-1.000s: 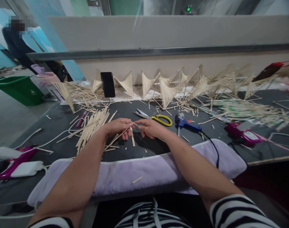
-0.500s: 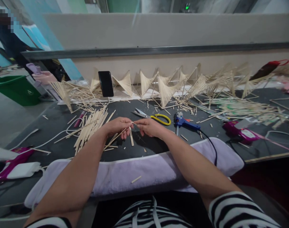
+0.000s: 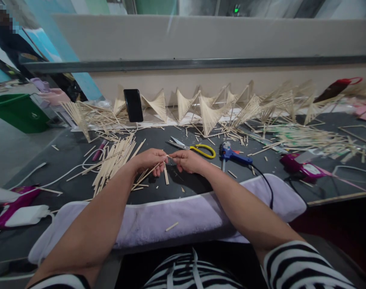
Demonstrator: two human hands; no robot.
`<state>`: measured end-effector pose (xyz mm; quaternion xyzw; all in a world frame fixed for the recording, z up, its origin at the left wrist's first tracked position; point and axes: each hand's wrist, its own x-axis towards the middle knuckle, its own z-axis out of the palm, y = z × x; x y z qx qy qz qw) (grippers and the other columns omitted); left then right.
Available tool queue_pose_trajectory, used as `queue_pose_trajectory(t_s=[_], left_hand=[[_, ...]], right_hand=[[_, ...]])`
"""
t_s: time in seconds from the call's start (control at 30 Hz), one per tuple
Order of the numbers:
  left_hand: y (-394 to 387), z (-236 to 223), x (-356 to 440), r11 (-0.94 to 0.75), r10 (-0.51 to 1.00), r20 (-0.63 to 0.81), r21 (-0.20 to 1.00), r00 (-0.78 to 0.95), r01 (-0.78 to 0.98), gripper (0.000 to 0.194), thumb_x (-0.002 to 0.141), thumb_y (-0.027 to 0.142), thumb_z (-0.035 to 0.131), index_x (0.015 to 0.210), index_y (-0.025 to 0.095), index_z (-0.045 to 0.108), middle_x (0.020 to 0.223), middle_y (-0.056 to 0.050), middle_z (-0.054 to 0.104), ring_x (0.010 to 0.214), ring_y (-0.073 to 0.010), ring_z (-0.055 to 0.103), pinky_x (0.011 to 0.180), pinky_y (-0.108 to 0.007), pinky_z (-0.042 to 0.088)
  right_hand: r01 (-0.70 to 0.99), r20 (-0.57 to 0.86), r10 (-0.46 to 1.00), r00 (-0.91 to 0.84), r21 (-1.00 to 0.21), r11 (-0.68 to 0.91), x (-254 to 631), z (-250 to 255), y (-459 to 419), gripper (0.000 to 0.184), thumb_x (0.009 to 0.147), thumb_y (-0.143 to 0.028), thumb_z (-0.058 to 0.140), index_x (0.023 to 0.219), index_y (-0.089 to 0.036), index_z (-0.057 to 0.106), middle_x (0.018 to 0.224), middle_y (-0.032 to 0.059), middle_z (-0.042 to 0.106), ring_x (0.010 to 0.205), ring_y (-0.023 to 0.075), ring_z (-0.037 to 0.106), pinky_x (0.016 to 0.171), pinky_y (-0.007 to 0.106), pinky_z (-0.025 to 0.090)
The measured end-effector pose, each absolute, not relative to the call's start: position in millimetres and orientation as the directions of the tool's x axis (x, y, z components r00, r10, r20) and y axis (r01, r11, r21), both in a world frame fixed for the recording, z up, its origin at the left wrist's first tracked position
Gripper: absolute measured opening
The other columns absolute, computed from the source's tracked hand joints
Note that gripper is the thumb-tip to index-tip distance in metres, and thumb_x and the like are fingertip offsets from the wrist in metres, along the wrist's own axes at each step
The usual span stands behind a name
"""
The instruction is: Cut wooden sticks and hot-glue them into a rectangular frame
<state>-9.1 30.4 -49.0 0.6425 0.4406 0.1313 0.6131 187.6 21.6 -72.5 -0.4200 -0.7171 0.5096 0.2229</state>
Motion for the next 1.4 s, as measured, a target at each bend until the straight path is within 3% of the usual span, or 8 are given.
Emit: queue_pose_trajectory(t_s=[1.4], left_hand=[[29.3,-49.0,-6.8,0.138,0.725,-0.392,0.888,0.566,0.438,0.033,0.076,0.046,0.053,0.083,0.014,0.051,0.053,-0.003,0.059,0.041,-0.0131,0.056,0.037,-0.021,0.043]], right_hand=[[0.393,-0.132,0.833,-0.538,-0.913,0.109,187.4,-73.4,21.5,0.033,0.085,-0.028,0.043,0.114,-0.019,0.055,0.047,-0.0076,0.05,0.027,0.0029,0.03,0.029,0.015,0.021]])
